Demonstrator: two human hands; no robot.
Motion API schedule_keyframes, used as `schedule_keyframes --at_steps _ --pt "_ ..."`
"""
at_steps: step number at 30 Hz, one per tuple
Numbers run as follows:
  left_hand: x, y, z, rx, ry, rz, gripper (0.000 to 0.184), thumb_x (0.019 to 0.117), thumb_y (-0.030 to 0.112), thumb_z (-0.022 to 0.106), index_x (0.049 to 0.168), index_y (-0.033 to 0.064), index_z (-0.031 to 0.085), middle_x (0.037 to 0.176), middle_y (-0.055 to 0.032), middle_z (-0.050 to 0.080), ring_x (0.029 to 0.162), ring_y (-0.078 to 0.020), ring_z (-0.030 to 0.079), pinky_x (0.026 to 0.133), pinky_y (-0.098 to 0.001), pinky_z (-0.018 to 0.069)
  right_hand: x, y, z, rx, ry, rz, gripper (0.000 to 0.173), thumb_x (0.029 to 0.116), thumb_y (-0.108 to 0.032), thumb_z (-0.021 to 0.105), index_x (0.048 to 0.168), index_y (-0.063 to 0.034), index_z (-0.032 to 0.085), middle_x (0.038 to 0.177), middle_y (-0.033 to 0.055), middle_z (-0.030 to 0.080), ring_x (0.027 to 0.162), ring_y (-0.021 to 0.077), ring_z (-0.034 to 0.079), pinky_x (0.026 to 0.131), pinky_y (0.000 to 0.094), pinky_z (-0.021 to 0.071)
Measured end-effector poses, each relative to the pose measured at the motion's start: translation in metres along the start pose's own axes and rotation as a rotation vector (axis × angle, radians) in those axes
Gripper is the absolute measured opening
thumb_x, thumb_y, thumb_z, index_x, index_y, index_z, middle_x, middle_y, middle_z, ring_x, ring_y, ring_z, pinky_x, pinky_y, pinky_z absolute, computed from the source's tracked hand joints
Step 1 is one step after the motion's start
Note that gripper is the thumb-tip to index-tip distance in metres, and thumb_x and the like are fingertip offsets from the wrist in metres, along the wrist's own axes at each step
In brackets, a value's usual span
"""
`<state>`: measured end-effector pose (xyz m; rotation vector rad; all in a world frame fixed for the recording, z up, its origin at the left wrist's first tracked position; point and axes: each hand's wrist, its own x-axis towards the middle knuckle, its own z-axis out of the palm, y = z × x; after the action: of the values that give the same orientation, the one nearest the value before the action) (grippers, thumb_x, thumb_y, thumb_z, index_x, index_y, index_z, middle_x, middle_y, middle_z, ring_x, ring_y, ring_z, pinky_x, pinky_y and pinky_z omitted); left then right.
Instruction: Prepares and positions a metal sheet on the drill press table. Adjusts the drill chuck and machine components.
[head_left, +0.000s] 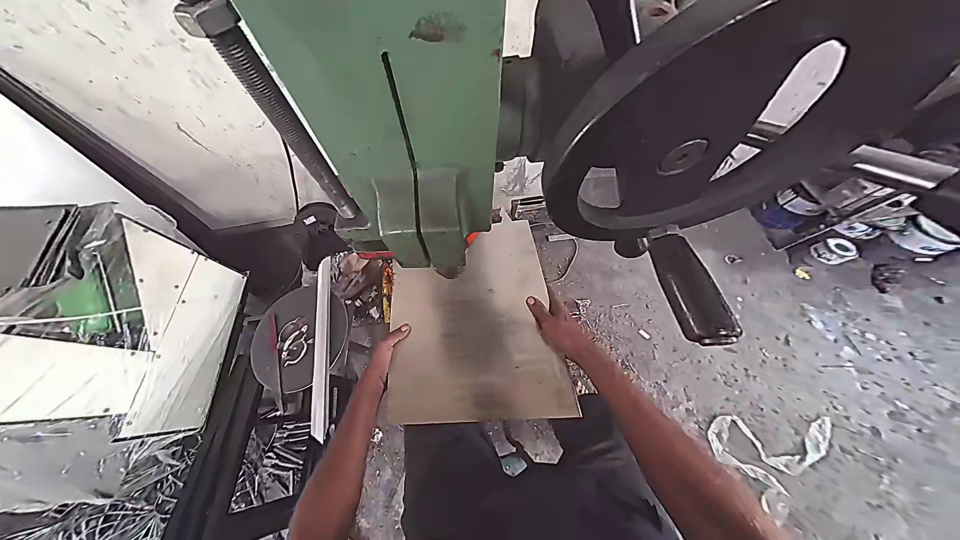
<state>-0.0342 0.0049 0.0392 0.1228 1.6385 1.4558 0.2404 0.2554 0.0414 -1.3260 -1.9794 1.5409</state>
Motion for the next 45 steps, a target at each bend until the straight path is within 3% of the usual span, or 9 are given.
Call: schedule_keyframes --at_steps 4,12,23,27,30,33,38,42,45 --pt "0.007 0.003 -0.012 0.038 -0.005 -0.007 0.034 0.1060 0.029 0.055 0.129 0.0056 0.064 0.107 -0.0097 0.075 0.094 -0.0163 0.074 0.083 -0.0357 0.0621 -0.007 -0.006 0.008 -0.070 -0.004 0.079 0.076 0.1055 -0.054 0.047 0.164 -0.0125 0.022 0.148 0.0225 0.053 0.136 0.0318 0.054 0.114 0.0527 0.0423" --pt "0.018 0.011 -0.030 0.069 -0.031 0.001 0.033 0.1067 0.030 0.052 0.127 0.0062 0.064 0.104 -0.0087 0.075 0.092 -0.0155 0.074 0.081 -0.0350 0.0624 -0.017 -0.016 0.026 -0.005 -0.003 0.043 0.072 0.1078 -0.041 0.048 0.165 -0.0102 0.016 0.152 0.0218 0.050 0.138 0.0283 0.052 0.116 0.0479 0.0404" --pt "-0.008 -0.014 -0.019 -0.032 0.007 0.096 0.032 0.1074 0.023 0.052 0.127 0.0013 0.064 0.103 -0.0089 0.076 0.092 -0.0145 0.074 0.083 -0.0335 0.0623 0.012 -0.011 0.011 -0.091 -0.078 -0.018 0.072 0.1064 -0.049 0.047 0.164 -0.0134 0.022 0.153 0.0191 0.049 0.139 0.0289 0.051 0.116 0.0515 0.0405" --pt "-0.004 -0.012 -0.026 0.042 -0.060 0.053 0.039 0.1087 0.033 0.049 0.133 0.0056 0.061 0.115 -0.0102 0.073 0.102 -0.0160 0.072 0.090 -0.0368 0.0602 0.012 -0.014 0.013 -0.094 -0.068 -0.003 0.075 0.1066 -0.049 0.046 0.165 -0.0124 0.018 0.155 0.0195 0.047 0.139 0.0278 0.051 0.115 0.0495 0.0421" --pt "-0.001 -0.009 -0.031 0.091 -0.029 0.032 0.064 0.1105 0.055 0.026 0.152 0.0102 0.046 0.143 -0.0142 0.060 0.129 -0.0219 0.060 0.107 -0.0458 0.0509 0.009 -0.015 0.013 -0.163 -0.007 0.044 0.073 0.1061 -0.052 0.045 0.162 -0.0086 0.027 0.148 0.0223 0.052 0.133 0.0302 0.056 0.111 0.0522 0.0454" --pt "0.035 -0.032 -0.055 0.027 0.031 0.087 0.078 0.1019 0.074 0.022 0.149 0.0194 0.052 0.142 -0.0096 0.062 0.127 -0.0243 0.060 0.104 -0.0508 0.0514 0.000 -0.022 0.020 -0.209 0.008 0.057 0.074 0.1068 -0.052 0.044 0.163 -0.0077 0.022 0.150 0.0206 0.051 0.132 0.0255 0.056 0.111 0.0470 0.0465" --pt "0.125 -0.012 -0.059 0.248 -0.037 0.206 0.048 0.1108 0.040 0.043 0.137 0.0028 0.061 0.132 -0.0201 0.065 0.121 -0.0295 0.064 0.104 -0.0514 0.0515 0.000 -0.025 0.023 -0.256 0.033 0.006 0.074 0.1075 -0.051 0.041 0.165 -0.0095 0.018 0.165 0.0147 0.034 0.149 0.0180 0.039 0.123 0.0387 0.0318" --pt "0.181 0.001 -0.041 0.458 -0.116 0.409 0.039 0.1070 0.023 0.053 0.137 -0.0004 0.061 0.131 -0.0228 0.066 0.125 -0.0324 0.063 0.111 -0.0528 0.0468 0.002 -0.022 0.026 -0.247 0.072 0.005 0.072 0.1078 -0.049 0.041 0.164 -0.0090 0.020 0.164 0.0135 0.035 0.147 0.0136 0.040 0.122 0.0331 0.0325" --pt "0.197 0.016 -0.024 0.494 -0.115 0.385 0.034 0.1039 0.014 0.056 0.134 -0.0026 0.062 0.130 -0.0252 0.065 0.124 -0.0363 0.063 0.108 -0.0553 0.0476 0.003 -0.020 0.025 -0.298 0.089 0.021 0.073 0.1074 -0.050 0.039 0.164 -0.0087 0.019 0.165 0.0132 0.033 0.149 0.0140 0.038 0.123 0.0325 0.0305"
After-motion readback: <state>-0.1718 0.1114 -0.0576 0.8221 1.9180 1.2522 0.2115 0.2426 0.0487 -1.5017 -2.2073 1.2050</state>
